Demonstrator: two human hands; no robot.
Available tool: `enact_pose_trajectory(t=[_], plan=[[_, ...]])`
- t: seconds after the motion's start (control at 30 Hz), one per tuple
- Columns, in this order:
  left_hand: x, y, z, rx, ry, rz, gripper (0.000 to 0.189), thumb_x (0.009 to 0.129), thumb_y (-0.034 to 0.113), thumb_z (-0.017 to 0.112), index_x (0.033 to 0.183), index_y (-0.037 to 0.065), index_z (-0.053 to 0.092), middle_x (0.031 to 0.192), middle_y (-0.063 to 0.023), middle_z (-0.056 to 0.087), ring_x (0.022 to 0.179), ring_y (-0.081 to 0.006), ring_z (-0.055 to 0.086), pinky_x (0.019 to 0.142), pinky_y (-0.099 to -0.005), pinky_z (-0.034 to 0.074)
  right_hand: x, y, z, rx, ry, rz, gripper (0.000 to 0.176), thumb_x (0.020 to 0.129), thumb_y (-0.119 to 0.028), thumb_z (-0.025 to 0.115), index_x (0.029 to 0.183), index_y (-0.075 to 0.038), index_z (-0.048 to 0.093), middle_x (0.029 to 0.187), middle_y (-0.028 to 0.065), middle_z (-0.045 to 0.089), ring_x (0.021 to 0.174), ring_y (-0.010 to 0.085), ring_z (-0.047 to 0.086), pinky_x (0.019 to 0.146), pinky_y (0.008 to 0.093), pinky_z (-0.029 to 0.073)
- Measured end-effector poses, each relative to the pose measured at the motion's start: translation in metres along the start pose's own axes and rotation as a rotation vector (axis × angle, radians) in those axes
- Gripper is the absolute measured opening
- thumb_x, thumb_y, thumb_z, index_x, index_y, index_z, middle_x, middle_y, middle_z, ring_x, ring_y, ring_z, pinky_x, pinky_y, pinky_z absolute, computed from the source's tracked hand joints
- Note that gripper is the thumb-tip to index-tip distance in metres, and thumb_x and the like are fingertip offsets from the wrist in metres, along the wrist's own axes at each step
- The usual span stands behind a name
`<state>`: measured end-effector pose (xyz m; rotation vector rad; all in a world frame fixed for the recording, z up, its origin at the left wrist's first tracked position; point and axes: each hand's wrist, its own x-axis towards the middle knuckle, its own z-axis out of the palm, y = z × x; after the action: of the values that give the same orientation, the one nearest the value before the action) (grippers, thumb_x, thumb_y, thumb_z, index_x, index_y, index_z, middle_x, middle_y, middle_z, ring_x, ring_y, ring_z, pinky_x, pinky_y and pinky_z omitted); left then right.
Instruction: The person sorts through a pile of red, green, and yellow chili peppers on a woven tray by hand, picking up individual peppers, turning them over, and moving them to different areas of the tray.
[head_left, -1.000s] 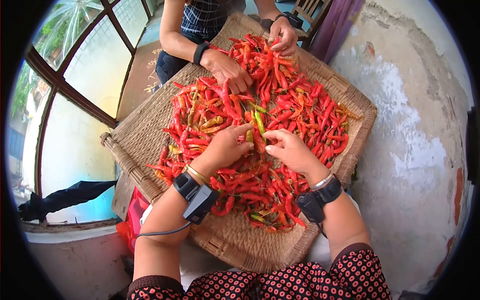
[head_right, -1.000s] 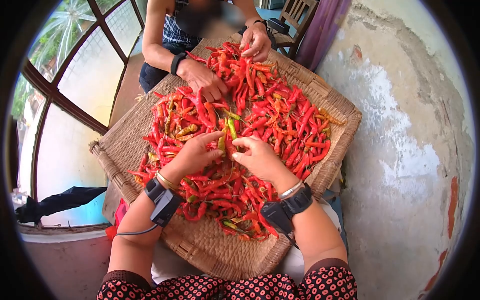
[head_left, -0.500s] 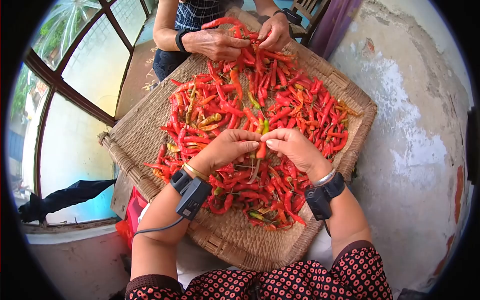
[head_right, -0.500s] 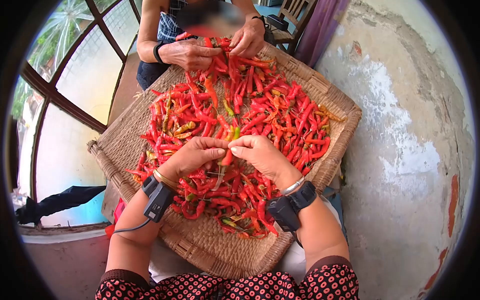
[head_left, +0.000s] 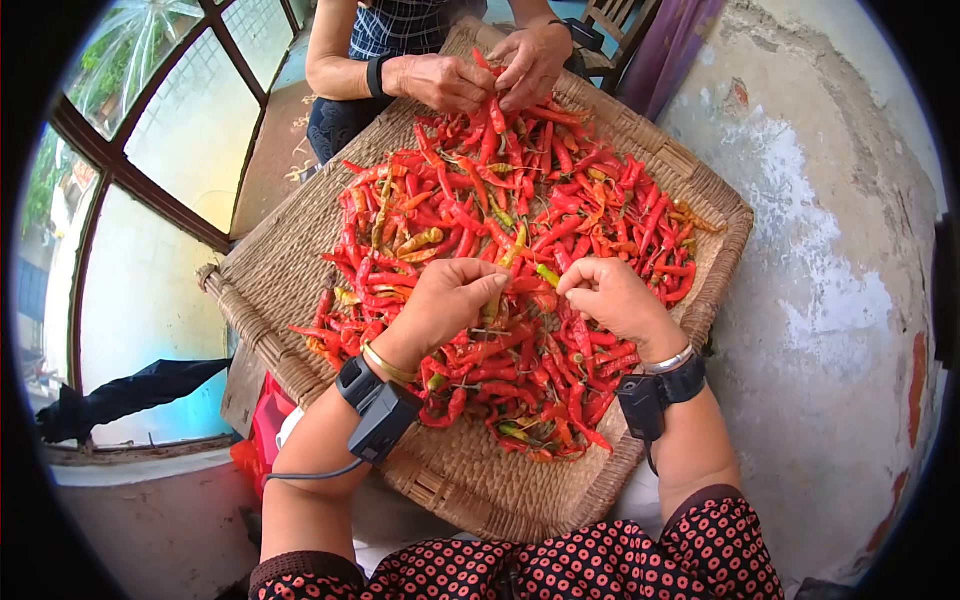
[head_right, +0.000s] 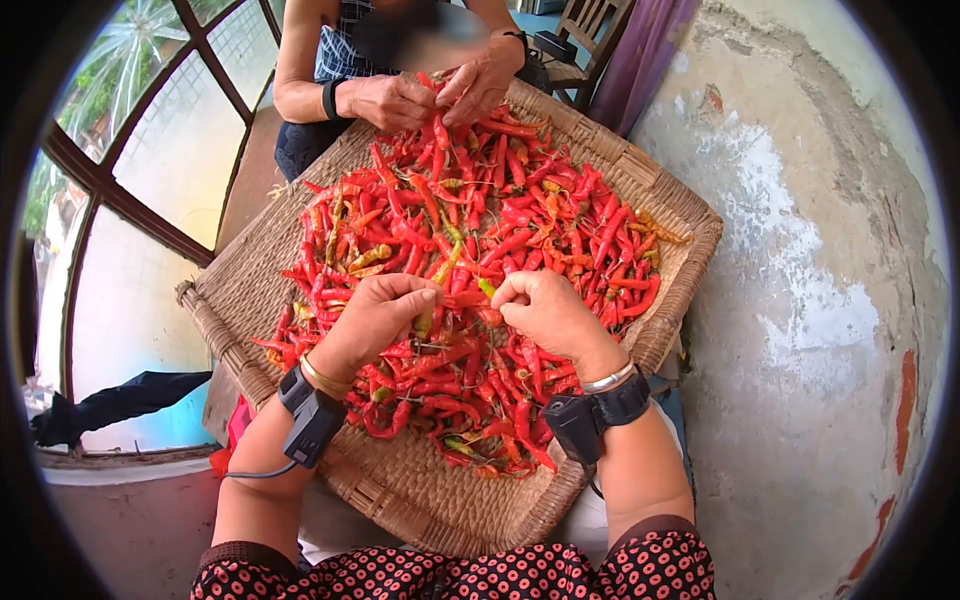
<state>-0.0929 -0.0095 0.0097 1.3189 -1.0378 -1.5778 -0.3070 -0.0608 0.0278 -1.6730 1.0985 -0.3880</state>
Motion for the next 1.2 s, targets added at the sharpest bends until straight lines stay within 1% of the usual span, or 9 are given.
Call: enact_pose_trajectory(t=[0.17,0.33,0.4,0.6,0.8,0.93,0.97,1.07,1.2], plan=[[-0.004,-0.003,-0.004,-0.035,0.056,0.069,0.011,0.087,0.012,0.056,0.09,0.003,0.063,0.069,0.0037,0.059,0.047,-0.0003,0.043,0.043,-0.0144,0.034,0.011,-0.006,0.007,0.553,0.103,-0.189,0.034,0.082,-0.015,0.059,0.111,0.0,0.051,0.084,0.0035,0.06,0.072,0.0084,0.056,0.06,0.0204,0.044],[-0.005,-0.006,-0.005,-0.09,0.027,0.1,0.008,0.086,0.008,0.057,0.094,0.006,0.058,0.078,0.0006,0.062,0.055,-0.0014,0.051,0.046,-0.0147,0.038,0.025,0.006,0.017,0.391,0.407,-0.375,0.044,0.086,-0.022,0.056,0.122,0.0,0.046,0.094,0.0073,0.06,0.083,0.0121,0.058,0.072,0.024,0.045],[-0.004,-0.01,-0.003,-0.104,-0.033,0.098,0.007,0.086,0.007,0.056,0.093,0.007,0.057,0.08,0.0,0.063,0.059,-0.0025,0.053,0.047,-0.0153,0.04,0.017,0.004,0.015,0.482,0.001,-0.094,0.046,0.085,-0.025,0.058,0.122,0.0,0.046,0.092,0.0063,0.06,0.082,0.0119,0.058,0.07,0.0233,0.045],[-0.008,-0.012,0.003,-0.073,-0.377,0.05,0.007,0.087,0.005,0.055,0.093,0.007,0.053,0.083,0.0004,0.061,0.064,-0.0049,0.055,0.051,-0.0167,0.043,0.01,0.006,0.022,0.671,-0.153,0.011,0.019,0.086,-0.019,0.059,0.096,-0.004,0.057,0.07,-0.0011,0.057,0.057,0.0045,0.053,0.051,0.0164,0.043],[-0.006,-0.01,-0.007,0.409,0.027,0.221,0.009,0.085,0.008,0.057,0.093,0.005,0.056,0.075,0.0039,0.057,0.063,-0.0019,0.051,0.054,-0.0188,0.044,0.01,-0.001,-0.008,0.448,0.001,0.044,0.009,0.084,-0.014,0.059,0.081,-0.005,0.057,0.062,-0.0001,0.057,0.049,0.0044,0.052,0.044,0.0168,0.043],[-0.004,-0.01,-0.026,0.921,0.214,0.494,0.015,0.078,0.012,0.062,0.089,0.003,0.06,0.073,-0.0094,0.063,0.068,-0.0231,0.062,0.062,-0.031,0.048,0.014,-0.006,-0.006,0.929,0.213,-0.222,0.033,0.085,-0.011,0.055,0.116,-0.002,0.047,0.087,0.0087,0.061,0.071,0.0111,0.059,0.057,0.0212,0.048],[-0.004,-0.01,-0.026,1.007,0.235,0.372,0.019,0.075,0.015,0.063,0.089,0.003,0.061,0.081,-0.015,0.062,0.075,-0.0336,0.06,0.067,-0.0373,0.048,0.013,-0.006,-0.007,0.872,0.173,-0.202,0.048,0.085,-0.009,0.054,0.129,-0.001,0.035,0.098,0.0105,0.059,0.081,0.0135,0.059,0.062,0.0227,0.048],[-0.004,-0.015,-0.023,1.18,0.213,0.424,0.02,0.075,0.016,0.063,0.09,0.003,0.061,0.086,-0.0153,0.062,0.078,-0.0328,0.06,0.069,-0.0386,0.048,0.016,0.001,0.001,0.49,0.194,-0.113,0.053,0.085,-0.011,0.056,0.131,0.002,0.032,0.091,0.0071,0.058,0.078,0.0114,0.058,0.064,0.023,0.048],[0.002,-0.022,-0.01,1.087,0.124,0.503,0.025,0.075,0.017,0.062,0.095,0.002,0.059,0.088,-0.0152,0.06,0.081,-0.0325,0.059,0.07,-0.0399,0.048,0.021,0.015,0.02,-0.026,-0.035,-0.037,0.04,0.078,-0.01,0.063,0.116,-0.002,0.052,0.095,0.007,0.059,0.083,0.0124,0.057,0.074,0.0269,0.048]])
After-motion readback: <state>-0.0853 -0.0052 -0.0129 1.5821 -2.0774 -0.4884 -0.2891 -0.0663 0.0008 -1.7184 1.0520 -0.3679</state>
